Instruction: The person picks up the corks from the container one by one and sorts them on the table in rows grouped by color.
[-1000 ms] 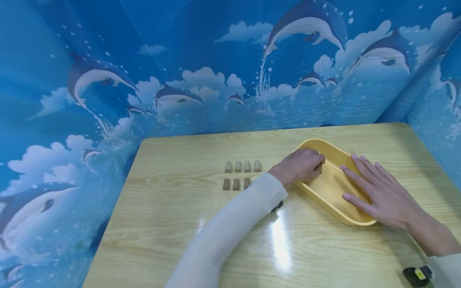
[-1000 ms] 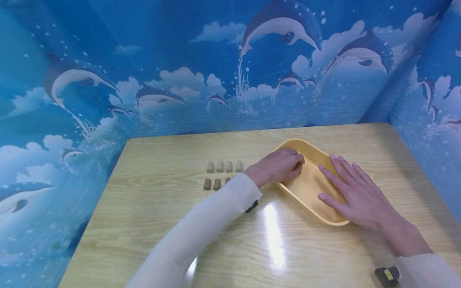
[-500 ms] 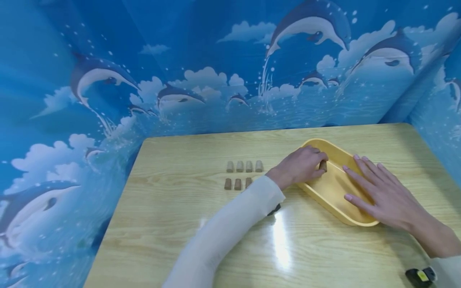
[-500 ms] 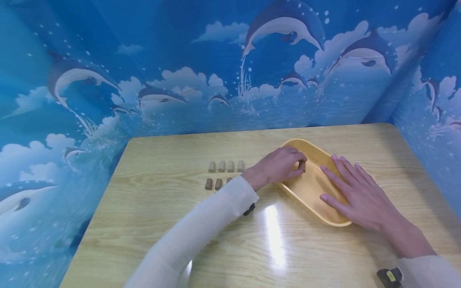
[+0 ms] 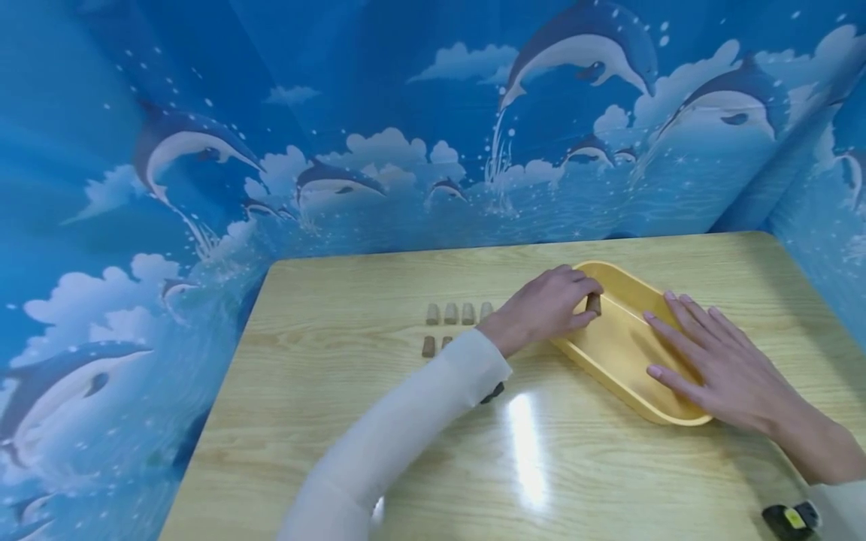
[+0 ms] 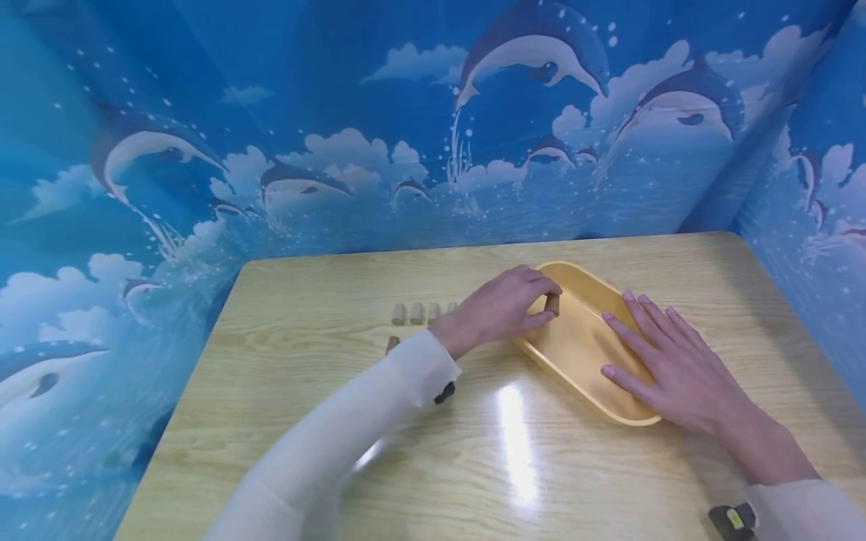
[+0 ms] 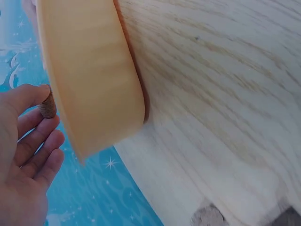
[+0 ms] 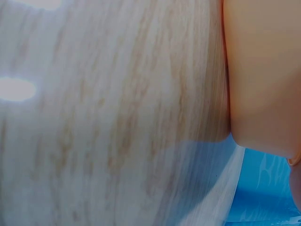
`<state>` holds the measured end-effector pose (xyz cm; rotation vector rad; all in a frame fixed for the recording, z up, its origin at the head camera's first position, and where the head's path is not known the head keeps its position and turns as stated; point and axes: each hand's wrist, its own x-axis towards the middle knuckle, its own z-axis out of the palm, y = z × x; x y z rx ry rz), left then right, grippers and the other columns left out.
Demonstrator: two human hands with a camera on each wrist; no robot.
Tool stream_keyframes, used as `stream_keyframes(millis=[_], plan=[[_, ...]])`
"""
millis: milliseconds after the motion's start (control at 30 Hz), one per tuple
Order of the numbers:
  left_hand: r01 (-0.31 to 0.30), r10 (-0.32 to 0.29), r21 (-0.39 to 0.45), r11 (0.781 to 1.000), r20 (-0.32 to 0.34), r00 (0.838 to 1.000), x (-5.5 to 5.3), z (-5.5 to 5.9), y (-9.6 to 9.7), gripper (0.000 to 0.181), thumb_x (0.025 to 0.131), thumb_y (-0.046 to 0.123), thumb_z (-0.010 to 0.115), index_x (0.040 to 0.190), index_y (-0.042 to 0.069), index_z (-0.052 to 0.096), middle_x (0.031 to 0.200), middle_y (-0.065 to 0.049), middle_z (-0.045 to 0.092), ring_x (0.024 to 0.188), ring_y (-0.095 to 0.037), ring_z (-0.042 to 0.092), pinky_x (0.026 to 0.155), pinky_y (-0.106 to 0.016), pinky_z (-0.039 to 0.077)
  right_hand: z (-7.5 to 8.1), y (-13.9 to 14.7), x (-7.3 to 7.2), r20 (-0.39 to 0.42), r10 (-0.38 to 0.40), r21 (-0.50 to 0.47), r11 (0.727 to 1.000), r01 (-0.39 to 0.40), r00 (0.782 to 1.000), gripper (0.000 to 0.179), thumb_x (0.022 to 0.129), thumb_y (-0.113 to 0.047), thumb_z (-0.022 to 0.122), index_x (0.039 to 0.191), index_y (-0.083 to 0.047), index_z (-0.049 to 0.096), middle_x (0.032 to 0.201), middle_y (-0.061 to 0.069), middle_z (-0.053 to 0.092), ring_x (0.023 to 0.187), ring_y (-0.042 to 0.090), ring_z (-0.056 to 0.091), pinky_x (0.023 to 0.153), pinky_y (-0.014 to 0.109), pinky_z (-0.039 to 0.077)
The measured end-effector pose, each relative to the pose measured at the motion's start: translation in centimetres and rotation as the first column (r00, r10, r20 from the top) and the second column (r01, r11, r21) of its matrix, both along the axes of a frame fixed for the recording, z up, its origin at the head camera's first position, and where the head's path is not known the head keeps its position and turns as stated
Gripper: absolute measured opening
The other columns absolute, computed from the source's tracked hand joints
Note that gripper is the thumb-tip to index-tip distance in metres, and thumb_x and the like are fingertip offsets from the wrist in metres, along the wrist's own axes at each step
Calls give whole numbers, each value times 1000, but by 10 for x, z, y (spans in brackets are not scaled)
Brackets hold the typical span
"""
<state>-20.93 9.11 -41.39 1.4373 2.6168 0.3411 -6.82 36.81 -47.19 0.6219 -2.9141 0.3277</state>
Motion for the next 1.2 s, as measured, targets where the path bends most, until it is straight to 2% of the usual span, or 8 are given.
stream_keyframes(millis=[133,333,600,833,1200], plan=[[-12,11,35,999,29,1000,0,3,-11,21,112,34,63,129,23,71,128,12,70,124,-7,61,120,-22,43,0,-1,0,4,-10,4,1000,10,1000,87,103,-43,70,175,-20,27,185,3,-1,171,18,-7,137,33,-12],[-41,37,82,996,50,998,0,3,-27,20,112,35,64,127,24,71,123,13,70,121,-7,61,117,-23,45,0,-1,1,7,-19,8,1000,19,1000,86,103,-43,70,175,-20,27,185,3,-1,172,22,-4,137,32,-13],[-122,116,79,989,69,991,0,3,-48,26,111,36,67,132,22,71,132,9,70,130,-10,58,119,-27,47,0,-1,1,4,-9,-1,1000,9,1000,87,103,-42,71,174,-19,28,185,3,-1,172,23,-3,137,30,-13],[-161,155,90,983,74,985,-2,0,-67,31,110,37,69,137,22,70,138,7,70,136,-13,58,122,-30,47,0,0,0,4,-4,0,1000,4,1000,87,102,-42,71,174,-18,28,185,3,-1,172,23,-3,137,30,-13],[-206,199,104,973,68,978,0,-5,-86,27,109,38,70,131,23,72,133,6,71,129,-12,60,118,-32,51,0,0,-1,-3,0,-4,1000,0,1000,86,102,-41,71,174,-19,29,185,4,-1,171,18,-6,137,31,-12]])
